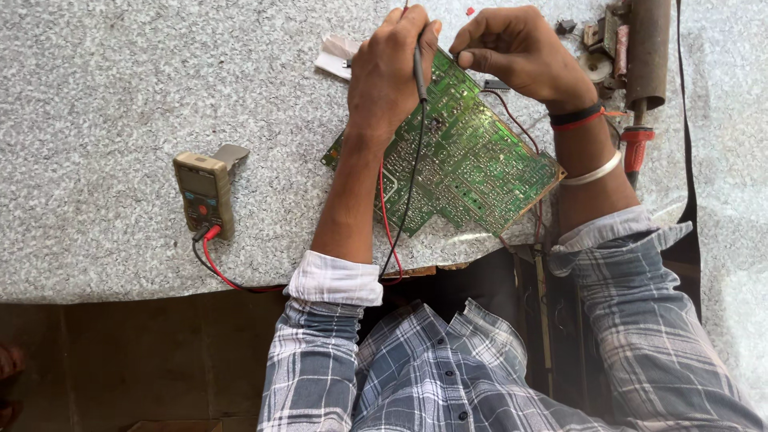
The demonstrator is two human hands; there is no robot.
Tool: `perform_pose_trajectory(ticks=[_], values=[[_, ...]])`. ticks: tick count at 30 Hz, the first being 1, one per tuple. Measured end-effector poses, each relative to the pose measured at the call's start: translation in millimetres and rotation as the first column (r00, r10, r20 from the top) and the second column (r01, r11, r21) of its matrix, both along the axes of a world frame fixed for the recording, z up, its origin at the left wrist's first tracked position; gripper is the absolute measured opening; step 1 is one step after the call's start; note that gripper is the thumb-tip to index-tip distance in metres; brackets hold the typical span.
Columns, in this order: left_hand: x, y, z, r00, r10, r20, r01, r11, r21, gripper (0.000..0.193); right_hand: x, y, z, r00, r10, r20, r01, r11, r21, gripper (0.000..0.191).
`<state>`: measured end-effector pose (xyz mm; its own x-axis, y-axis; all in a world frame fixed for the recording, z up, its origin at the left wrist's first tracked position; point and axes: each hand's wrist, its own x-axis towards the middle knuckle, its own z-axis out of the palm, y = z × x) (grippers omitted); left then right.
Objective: The person holds a green circuit board and uses a multimeter to test various points on it. They move the probes across different areas of the board while seated on the floor.
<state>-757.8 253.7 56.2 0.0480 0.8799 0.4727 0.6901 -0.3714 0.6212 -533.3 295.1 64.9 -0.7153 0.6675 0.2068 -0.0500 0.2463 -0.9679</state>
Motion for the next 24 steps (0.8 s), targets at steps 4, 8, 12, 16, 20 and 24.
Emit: perform_pose_trajectory(ticks=[4,8,12,16,20,24], values=[[0.0,0.6,-0.5,1.0,-0.018,0.009,0.018,0.999,-0.036,0.032,1.8,5.8,-3.9,0.998,0.01,0.061,-0.016,0.994,0.105,0.014],[-0.4,-1.1,-1.3,1.0,-0.011,-0.009,0.011,1.0,0.019,0.033,5.5,9.8,-4.4,0.995,0.081,0.052,-0.085,0.993,0.079,0.014],[-0.6,-1.7,-2.3,1.0,-0.001,0.012,0.001,0.999,0.036,0.033,6.8,8.5,-4.7,0.996,0.083,0.038,-0.087,0.99,0.107,0.014],[-0.9,-1.3,-3.2,1.0,-0.001,0.014,0.0,0.999,0.036,0.032,3.6,7.5,-5.6,0.996,0.076,0.037,-0.081,0.983,0.166,0.014],[-0.4,-0.9,-4.1,1.0,-0.001,0.001,0.001,1.0,0.025,0.034,4.0,7.7,-4.1,0.996,0.072,0.052,-0.079,0.988,0.135,0.014],[-1.0,-1.5,-6.4,1.0,-0.009,0.01,0.009,0.999,0.046,0.036,3.8,6.1,-5.8,0.997,0.064,0.033,-0.068,0.988,0.137,0.014]])
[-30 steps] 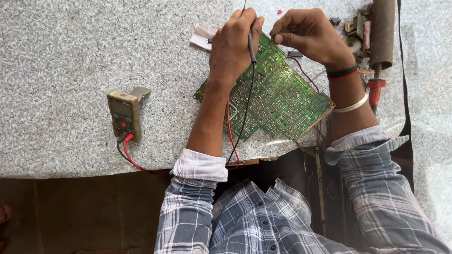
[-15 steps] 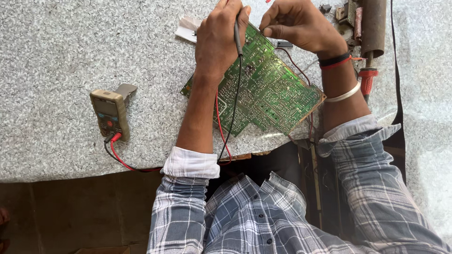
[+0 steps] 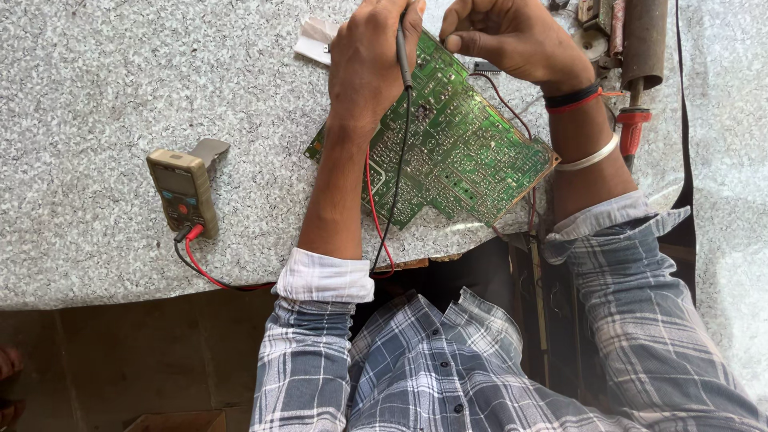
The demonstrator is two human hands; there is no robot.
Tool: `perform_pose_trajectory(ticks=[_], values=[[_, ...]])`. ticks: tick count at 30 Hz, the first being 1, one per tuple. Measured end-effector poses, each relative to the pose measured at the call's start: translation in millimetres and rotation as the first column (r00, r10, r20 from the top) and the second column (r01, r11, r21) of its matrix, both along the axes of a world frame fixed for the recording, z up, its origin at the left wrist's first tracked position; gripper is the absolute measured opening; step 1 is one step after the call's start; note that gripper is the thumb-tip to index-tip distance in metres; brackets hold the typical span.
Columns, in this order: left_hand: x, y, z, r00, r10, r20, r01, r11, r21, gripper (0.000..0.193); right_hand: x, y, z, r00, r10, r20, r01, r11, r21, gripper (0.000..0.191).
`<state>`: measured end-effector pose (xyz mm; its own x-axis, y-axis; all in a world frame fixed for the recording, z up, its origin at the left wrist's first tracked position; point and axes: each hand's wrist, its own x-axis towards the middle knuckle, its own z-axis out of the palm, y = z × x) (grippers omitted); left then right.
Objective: The person holds a green circuit board and uses a multimeter to test various points on it. They move the probes across different areas of the board while seated on the floor.
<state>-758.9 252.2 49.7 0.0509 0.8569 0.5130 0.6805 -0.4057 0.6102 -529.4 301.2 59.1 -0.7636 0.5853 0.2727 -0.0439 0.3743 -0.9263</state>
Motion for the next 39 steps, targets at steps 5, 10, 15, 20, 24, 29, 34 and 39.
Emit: perform_pose_trajectory(ticks=[5,10,15,20,24,29,34,39], values=[[-1.3,2.0,-5.4,1.0,-0.003,-0.031,0.002,0.999,-0.032,0.038,-4.7,-1.6,-6.1,1.0,-0.02,-0.02,0.019,1.0,-0.006,0.012],[-0.3,6.6,-11.5,0.999,-0.036,-0.005,0.035,0.983,-0.182,0.037,-0.8,1.1,-3.9,1.0,0.009,-0.01,-0.009,0.998,0.067,0.012],[0.2,5.4,-15.2,0.999,-0.028,-0.038,0.031,0.996,0.085,0.037,7.6,3.1,2.0,0.996,0.008,0.093,-0.018,0.993,0.115,0.012],[-0.3,6.1,-15.4,0.999,-0.037,-0.026,0.037,0.999,0.011,0.037,10.5,1.1,-0.8,0.995,-0.036,0.091,0.026,0.994,0.109,0.013],[-1.1,7.6,-17.8,0.999,-0.035,-0.031,0.035,0.999,-0.02,0.037,11.6,1.4,-6.7,0.996,-0.07,0.062,0.054,0.973,0.226,0.014],[-0.8,7.5,-24.2,0.998,-0.02,-0.055,0.023,0.998,0.056,0.037,12.0,-0.7,-11.4,0.992,-0.112,0.066,0.09,0.959,0.27,0.012],[0.0,9.0,-24.4,0.999,-0.044,-0.021,0.044,0.999,0.023,0.035,14.3,-0.3,-2.1,0.974,-0.15,0.17,0.083,0.934,0.347,0.008],[-0.1,6.2,-14.2,0.999,-0.031,-0.016,0.029,0.995,-0.09,0.035,9.0,-3.9,4.5,0.991,-0.082,0.104,0.054,0.967,0.248,0.007]])
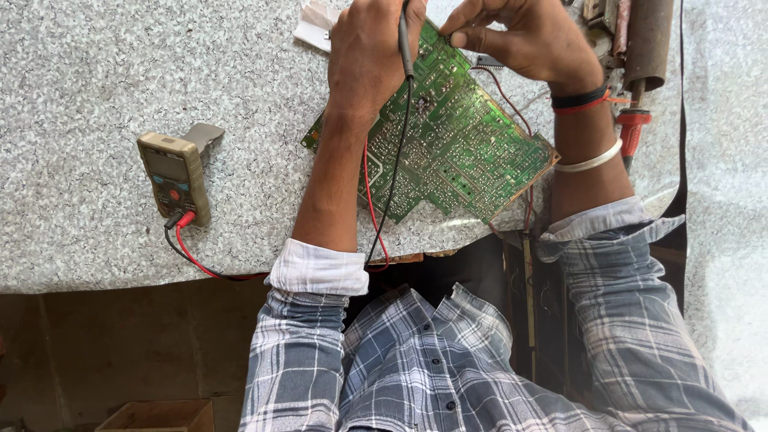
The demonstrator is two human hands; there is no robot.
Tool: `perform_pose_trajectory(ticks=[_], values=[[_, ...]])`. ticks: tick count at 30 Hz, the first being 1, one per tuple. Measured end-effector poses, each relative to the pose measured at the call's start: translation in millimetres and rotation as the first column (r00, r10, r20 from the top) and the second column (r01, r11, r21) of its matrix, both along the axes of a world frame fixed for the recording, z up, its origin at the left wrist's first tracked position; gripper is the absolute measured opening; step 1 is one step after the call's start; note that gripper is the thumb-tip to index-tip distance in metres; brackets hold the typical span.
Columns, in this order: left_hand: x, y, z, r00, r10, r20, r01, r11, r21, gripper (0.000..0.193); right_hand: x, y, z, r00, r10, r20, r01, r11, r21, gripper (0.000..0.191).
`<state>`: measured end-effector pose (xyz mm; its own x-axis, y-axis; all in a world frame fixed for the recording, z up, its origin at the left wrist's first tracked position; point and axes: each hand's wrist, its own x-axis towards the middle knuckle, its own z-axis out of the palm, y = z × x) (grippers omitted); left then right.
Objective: The person holds a green circuit board and uses a multimeter to test various points on it. They move the probes across different areas of the board while seated on the floor.
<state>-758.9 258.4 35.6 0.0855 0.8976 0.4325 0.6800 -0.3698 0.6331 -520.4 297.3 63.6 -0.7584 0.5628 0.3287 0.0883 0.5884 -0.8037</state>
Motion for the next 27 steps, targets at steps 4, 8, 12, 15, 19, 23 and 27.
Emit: perform_pose_trajectory(ticks=[4,8,12,15,19,23,27], values=[[1.7,-6.6,14.9,1.0,0.028,-0.003,-0.027,0.987,0.16,0.032,-5.2,-0.8,6.2,0.999,-0.014,-0.034,0.01,0.993,-0.121,0.011],[3.8,-11.5,33.7,0.999,0.03,0.018,-0.03,0.999,0.04,0.031,-10.1,-4.3,15.5,0.999,-0.051,-0.005,0.049,0.99,-0.135,0.013],[5.9,-13.5,48.4,0.999,0.03,0.023,-0.029,0.999,-0.028,0.031,-13.4,-10.3,24.0,0.998,-0.066,-0.023,0.061,0.983,-0.172,0.012],[8.5,-12.9,53.0,0.999,0.035,-0.015,-0.036,0.998,-0.054,0.031,-13.8,-12.2,28.0,0.996,-0.093,-0.003,0.091,0.983,-0.162,0.011],[12.7,-8.8,54.4,0.998,0.04,-0.044,-0.048,0.981,-0.187,0.032,-15.0,-12.7,29.8,0.989,-0.147,0.021,0.149,0.978,-0.144,0.01],[11.2,-8.5,58.5,0.998,0.036,-0.057,-0.041,0.995,-0.093,0.032,-19.5,-10.5,34.0,0.99,-0.143,0.01,0.143,0.98,-0.142,0.013],[9.9,-7.9,64.9,0.998,0.025,-0.056,-0.027,0.999,-0.035,0.03,-22.9,-6.6,41.1,0.988,-0.147,0.043,0.152,0.971,-0.183,0.013]])
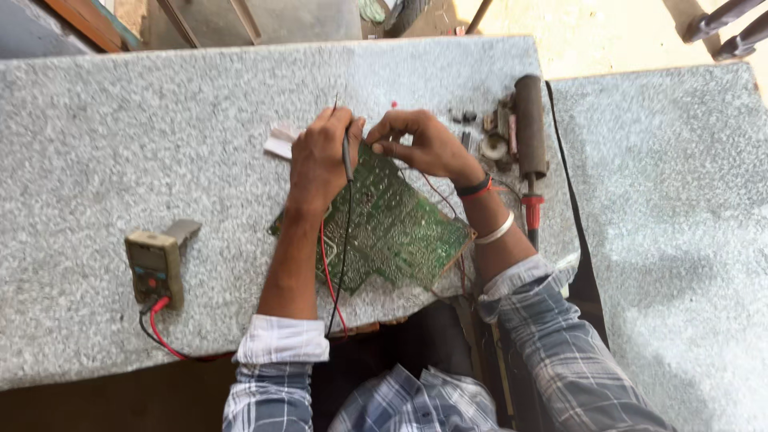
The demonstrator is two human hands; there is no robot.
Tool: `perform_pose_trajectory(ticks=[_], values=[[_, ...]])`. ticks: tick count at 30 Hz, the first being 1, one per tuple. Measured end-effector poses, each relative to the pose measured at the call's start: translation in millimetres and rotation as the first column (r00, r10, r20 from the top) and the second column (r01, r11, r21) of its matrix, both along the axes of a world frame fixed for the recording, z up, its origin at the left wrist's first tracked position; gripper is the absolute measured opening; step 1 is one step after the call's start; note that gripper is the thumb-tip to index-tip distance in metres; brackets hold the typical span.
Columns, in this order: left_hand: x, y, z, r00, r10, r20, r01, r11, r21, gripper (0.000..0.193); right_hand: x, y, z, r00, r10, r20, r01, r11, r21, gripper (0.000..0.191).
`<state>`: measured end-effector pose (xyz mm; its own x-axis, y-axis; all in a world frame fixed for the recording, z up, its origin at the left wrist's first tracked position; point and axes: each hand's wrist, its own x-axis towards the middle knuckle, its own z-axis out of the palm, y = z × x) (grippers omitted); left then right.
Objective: The person holds a green circuit board and uses a multimeter to test various points on it. They move the probes across different areas of the board while seated on the floor.
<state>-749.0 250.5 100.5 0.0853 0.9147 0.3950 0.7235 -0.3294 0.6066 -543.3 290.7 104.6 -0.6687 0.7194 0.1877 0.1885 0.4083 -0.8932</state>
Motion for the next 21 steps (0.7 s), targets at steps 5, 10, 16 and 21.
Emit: perform_pose_trajectory(ticks=[5,10,16,21], values=[[-0.8,5.9,0.4,0.999,0.011,0.033,-0.006,0.988,-0.157,0.03,-5.2,5.7,-2.9,1.0,0.014,-0.026,-0.013,0.999,0.03,0.015],[-0.9,-2.4,-6.1,0.999,-0.018,0.047,0.019,0.999,-0.025,0.03,-4.5,-1.3,-14.8,0.997,0.033,-0.063,-0.031,0.999,0.041,0.014],[1.0,-7.8,-8.8,0.999,-0.014,0.037,0.014,1.0,-0.015,0.03,-2.9,-9.6,-17.7,0.999,-0.018,-0.032,0.023,0.982,0.189,0.013],[1.2,-9.6,-14.3,1.0,-0.017,-0.007,0.017,0.999,0.027,0.029,-2.2,-14.8,-19.1,0.998,-0.013,-0.059,0.022,0.989,0.147,0.013]])
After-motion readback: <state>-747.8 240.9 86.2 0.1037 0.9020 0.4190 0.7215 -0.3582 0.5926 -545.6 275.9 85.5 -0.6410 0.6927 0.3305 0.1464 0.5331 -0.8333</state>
